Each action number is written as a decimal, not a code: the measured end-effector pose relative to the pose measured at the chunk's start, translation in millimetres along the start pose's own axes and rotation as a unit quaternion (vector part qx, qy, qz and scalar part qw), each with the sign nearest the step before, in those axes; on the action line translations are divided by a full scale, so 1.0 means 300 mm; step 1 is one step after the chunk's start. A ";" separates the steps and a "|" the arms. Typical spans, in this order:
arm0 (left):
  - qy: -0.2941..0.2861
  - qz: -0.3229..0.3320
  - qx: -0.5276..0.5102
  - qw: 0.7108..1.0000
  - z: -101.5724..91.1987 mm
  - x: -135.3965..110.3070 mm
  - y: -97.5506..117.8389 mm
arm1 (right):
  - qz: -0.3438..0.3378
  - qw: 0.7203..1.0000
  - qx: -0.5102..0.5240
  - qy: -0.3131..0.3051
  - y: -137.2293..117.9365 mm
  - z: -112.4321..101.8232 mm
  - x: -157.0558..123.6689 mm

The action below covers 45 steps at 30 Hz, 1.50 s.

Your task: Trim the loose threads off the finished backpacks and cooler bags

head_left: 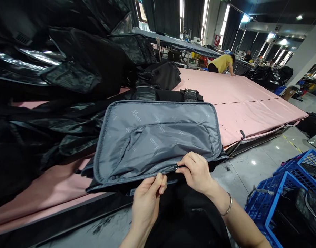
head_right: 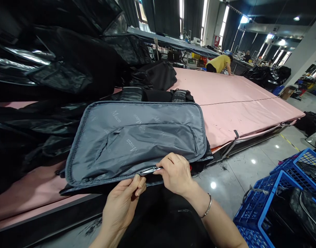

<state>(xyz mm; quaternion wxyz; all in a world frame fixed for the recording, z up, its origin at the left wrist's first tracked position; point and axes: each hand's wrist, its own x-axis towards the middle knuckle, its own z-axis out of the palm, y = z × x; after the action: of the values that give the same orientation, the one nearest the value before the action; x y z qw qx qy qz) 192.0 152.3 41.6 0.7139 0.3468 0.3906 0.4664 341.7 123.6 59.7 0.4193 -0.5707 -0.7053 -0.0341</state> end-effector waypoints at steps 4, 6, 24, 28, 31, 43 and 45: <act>0.009 -0.002 -0.006 1.000 0.003 -0.003 -0.001 | 0.001 0.998 0.054 0.020 -0.004 -0.006 0.005; 0.023 -0.002 -0.011 1.000 0.006 -0.007 -0.001 | 0.024 0.993 0.107 0.041 0.003 -0.019 0.000; 0.090 -0.007 -0.008 0.996 0.117 -0.001 -0.028 | 0.120 0.992 0.018 0.016 0.062 -0.118 -0.104; 0.094 -0.021 0.019 0.995 0.104 0.001 -0.030 | 0.103 0.995 -0.005 -0.010 0.065 -0.120 -0.086; 0.082 -0.004 0.015 0.997 0.108 0.000 -0.028 | 0.081 0.996 -0.023 -0.027 0.073 -0.117 -0.073; 0.051 0.022 0.001 0.998 0.116 -0.005 -0.015 | 0.052 0.998 -0.039 -0.028 0.089 -0.098 -0.058; 0.054 0.023 0.001 0.998 0.113 -0.004 -0.018 | 0.053 0.998 -0.032 -0.024 0.091 -0.095 -0.059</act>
<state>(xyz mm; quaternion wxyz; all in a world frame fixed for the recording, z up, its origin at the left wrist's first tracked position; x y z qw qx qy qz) 223.8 145.1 52.8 0.6810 0.3306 0.4207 0.5000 380.1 104.2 55.4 0.3849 -0.6210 -0.6825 -0.0210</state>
